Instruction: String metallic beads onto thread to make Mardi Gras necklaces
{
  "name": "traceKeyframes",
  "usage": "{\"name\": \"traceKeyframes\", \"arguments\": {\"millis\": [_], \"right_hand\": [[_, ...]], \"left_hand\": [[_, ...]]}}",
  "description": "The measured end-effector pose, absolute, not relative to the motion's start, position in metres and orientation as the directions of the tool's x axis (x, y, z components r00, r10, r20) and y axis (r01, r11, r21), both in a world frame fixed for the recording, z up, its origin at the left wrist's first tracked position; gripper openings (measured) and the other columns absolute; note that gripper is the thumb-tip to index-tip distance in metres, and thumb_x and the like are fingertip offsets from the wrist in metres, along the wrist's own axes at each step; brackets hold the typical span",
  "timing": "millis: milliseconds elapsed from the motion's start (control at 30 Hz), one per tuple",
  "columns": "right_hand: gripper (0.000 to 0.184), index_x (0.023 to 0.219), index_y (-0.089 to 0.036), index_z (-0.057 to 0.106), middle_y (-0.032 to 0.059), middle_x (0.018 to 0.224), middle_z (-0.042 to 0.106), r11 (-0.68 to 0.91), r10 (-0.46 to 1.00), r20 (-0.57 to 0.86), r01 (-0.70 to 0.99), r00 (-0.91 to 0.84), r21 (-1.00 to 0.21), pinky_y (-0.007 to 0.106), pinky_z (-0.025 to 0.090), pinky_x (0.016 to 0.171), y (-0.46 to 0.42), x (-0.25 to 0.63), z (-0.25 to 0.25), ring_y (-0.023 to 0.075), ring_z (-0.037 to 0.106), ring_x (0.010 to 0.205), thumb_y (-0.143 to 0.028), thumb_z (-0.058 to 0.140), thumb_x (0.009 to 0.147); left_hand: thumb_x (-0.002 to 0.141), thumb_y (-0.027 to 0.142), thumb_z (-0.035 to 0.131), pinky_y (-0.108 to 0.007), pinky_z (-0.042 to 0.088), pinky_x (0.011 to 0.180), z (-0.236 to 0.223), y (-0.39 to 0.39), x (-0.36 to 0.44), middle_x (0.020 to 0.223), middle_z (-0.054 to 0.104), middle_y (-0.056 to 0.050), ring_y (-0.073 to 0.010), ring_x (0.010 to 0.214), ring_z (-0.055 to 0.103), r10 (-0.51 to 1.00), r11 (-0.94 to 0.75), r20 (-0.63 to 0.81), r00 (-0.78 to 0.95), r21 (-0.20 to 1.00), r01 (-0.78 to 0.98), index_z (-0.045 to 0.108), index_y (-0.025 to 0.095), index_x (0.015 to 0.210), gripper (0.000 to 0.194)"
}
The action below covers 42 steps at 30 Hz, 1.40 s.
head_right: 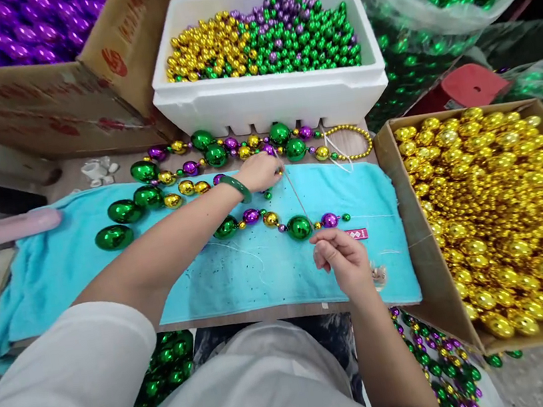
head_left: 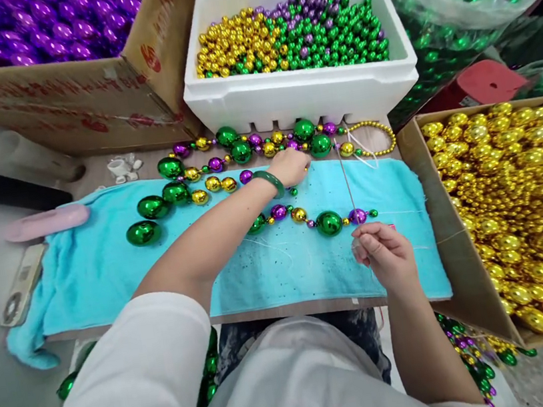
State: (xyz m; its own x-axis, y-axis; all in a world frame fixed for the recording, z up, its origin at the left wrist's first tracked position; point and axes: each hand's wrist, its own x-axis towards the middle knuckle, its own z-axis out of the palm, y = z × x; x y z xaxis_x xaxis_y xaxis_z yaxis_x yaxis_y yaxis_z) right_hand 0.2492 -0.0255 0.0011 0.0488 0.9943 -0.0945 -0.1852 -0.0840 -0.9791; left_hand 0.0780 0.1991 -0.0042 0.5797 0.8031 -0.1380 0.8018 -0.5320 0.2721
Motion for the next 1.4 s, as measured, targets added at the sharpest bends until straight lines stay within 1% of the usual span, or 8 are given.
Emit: {"name": "traceKeyframes", "arguments": {"millis": [67,133,233,300,500,633,1000,1400], "right_hand": [[0.019,0.09,-0.019,0.067,-0.0029,0.054,0.052,-0.074,0.992,-0.088,-0.16,0.085,-0.984,0.024,0.034,0.043,-0.025,0.252,0.0,0.011,0.048,0.048,-0.037,0.066,0.086],[0.018,0.09,-0.019,0.068,-0.0026,0.055,0.053,-0.071,0.989,-0.086,-0.117,0.124,-0.991,0.023,0.034,0.043,-0.027,0.253,-0.002,0.0108,0.047,0.048,-0.036,0.066,0.086],[0.018,0.089,-0.019,0.069,-0.0024,0.055,0.053,-0.059,0.985,-0.068,-0.065,0.156,-0.996,0.023,0.034,0.043,-0.034,0.251,-0.003,0.0104,0.046,0.048,-0.036,0.066,0.086],[0.018,0.087,-0.019,0.069,-0.0025,0.054,0.052,-0.059,0.99,-0.064,-0.044,0.129,-0.997,0.023,0.035,0.044,-0.039,0.245,-0.004,0.0104,0.047,0.048,-0.036,0.066,0.085],[0.021,0.083,-0.019,0.07,-0.0025,0.052,0.051,-0.11,0.993,-0.111,0.031,-0.03,-0.993,0.024,0.037,0.043,-0.048,0.208,-0.005,0.0107,0.046,0.046,-0.039,0.063,0.085],[0.024,0.082,-0.018,0.069,-0.002,0.052,0.05,-0.085,0.995,-0.089,0.07,-0.048,-0.994,0.024,0.036,0.043,-0.047,0.187,-0.002,0.0109,0.044,0.045,-0.041,0.063,0.084],[0.029,0.079,-0.015,0.069,-0.0018,0.053,0.048,-0.091,0.988,-0.109,0.158,-0.108,-0.983,0.023,0.035,0.045,-0.046,0.168,0.006,0.0095,0.042,0.046,-0.043,0.06,0.083],[0.03,0.078,-0.015,0.068,-0.0023,0.052,0.045,-0.116,0.981,-0.142,0.181,-0.134,-0.977,0.023,0.033,0.045,-0.044,0.167,0.004,0.0093,0.04,0.047,-0.044,0.06,0.083]], "left_hand": [[0.079,0.014,0.059,-0.04,0.049,0.089,0.002,0.203,0.074,0.096,0.072,-0.011,-0.0272,0.101,0.064,0.827,-0.489,-0.061,0.558,0.41,0.77,0.074,0.016,0.098,0.024],[0.078,0.015,0.062,-0.036,0.05,0.086,0.015,0.204,0.059,0.091,0.071,-0.007,-0.0222,0.093,0.065,0.88,-0.387,0.048,0.473,0.65,0.654,0.071,0.014,0.094,0.018],[0.08,0.012,0.062,-0.027,0.051,0.076,0.044,0.188,0.022,0.085,0.067,-0.001,-0.0119,0.079,0.063,0.955,-0.16,0.083,0.284,0.953,0.258,0.064,0.015,0.093,0.014],[0.084,0.012,0.056,-0.023,0.05,0.071,0.061,0.162,-0.005,0.081,0.064,0.002,-0.0081,0.076,0.062,0.969,-0.02,0.024,0.244,1.0,-0.018,0.06,0.017,0.093,0.011],[0.077,0.027,0.068,-0.024,0.053,0.066,0.053,0.072,-0.045,0.079,0.066,0.0,-0.0109,0.073,0.064,0.97,0.24,-0.197,0.144,0.873,-0.424,0.063,0.022,0.093,0.017],[0.08,0.033,0.067,-0.024,0.053,0.068,0.033,0.047,-0.045,0.078,0.066,-0.001,-0.0099,0.071,0.064,0.958,0.282,-0.267,0.107,0.798,-0.533,0.066,0.019,0.096,0.022],[0.088,0.017,0.06,-0.024,0.054,0.066,0.029,0.035,-0.055,0.079,0.068,-0.004,-0.0117,0.071,0.065,0.941,0.298,-0.303,0.149,0.539,-0.787,0.069,0.012,0.098,0.015],[0.08,0.021,0.072,-0.024,0.054,0.067,0.027,0.032,-0.064,0.077,0.068,-0.004,-0.0122,0.072,0.064,0.964,0.237,-0.245,0.101,0.627,-0.742,0.071,0.012,0.096,0.019]]}}
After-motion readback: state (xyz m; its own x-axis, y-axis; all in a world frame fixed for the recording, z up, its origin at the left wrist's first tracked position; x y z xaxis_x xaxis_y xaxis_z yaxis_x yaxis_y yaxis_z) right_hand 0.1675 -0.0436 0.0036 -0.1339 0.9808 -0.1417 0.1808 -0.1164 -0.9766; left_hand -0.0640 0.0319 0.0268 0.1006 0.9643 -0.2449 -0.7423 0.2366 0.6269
